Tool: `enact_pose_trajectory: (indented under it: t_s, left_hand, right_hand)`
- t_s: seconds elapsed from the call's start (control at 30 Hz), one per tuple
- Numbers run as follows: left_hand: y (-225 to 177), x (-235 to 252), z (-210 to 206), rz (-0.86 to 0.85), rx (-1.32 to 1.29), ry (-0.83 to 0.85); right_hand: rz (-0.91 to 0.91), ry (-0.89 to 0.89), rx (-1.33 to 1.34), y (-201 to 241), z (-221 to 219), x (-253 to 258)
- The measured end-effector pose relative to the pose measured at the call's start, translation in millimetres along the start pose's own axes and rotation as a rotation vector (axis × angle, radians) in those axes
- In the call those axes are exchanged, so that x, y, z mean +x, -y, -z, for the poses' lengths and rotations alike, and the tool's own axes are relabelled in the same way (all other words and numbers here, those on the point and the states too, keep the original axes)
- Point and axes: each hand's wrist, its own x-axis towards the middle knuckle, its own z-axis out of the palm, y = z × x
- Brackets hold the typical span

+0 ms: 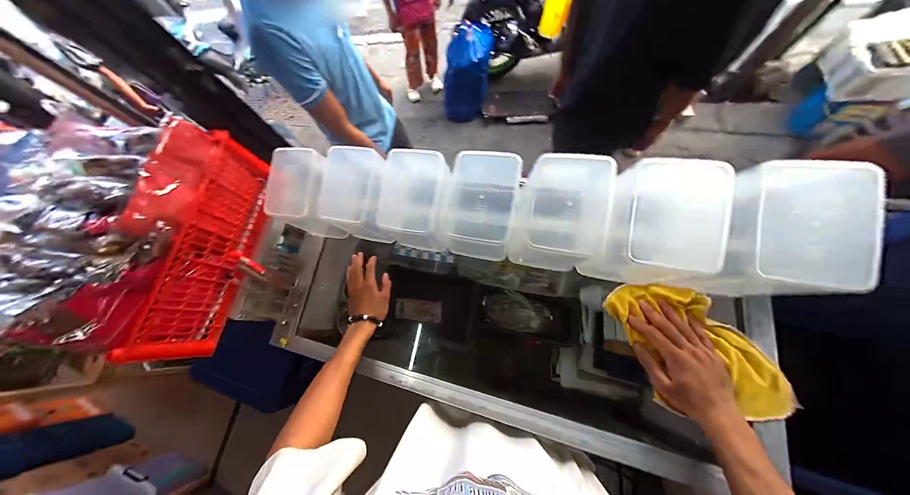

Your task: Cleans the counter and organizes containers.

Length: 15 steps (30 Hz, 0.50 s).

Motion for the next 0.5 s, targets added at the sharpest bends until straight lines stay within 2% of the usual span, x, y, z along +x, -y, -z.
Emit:
enact_pose_trajectory:
  t_s: [0.13, 0.3, 0.4, 0.5]
  left_hand:
    - [12, -3, -1, -0.045, 0.012, -0.067]
    - [11, -1, -5, -0.113, -0.043, -0.087]
    - [8, -3, -1, -0.107, -0.083, -0.086]
    - [10, -4, -2, -0.112, -0.091, -0.083]
  right_hand:
    - [0.177, 0.021, 0.072, 62, -25, 49]
    - [0.279, 0.134, 0.129, 158, -73, 87]
    - [0.299, 0.149, 0.145, 206, -92, 82]
    - [0.279, 0.165, 0.185, 215, -91, 53]
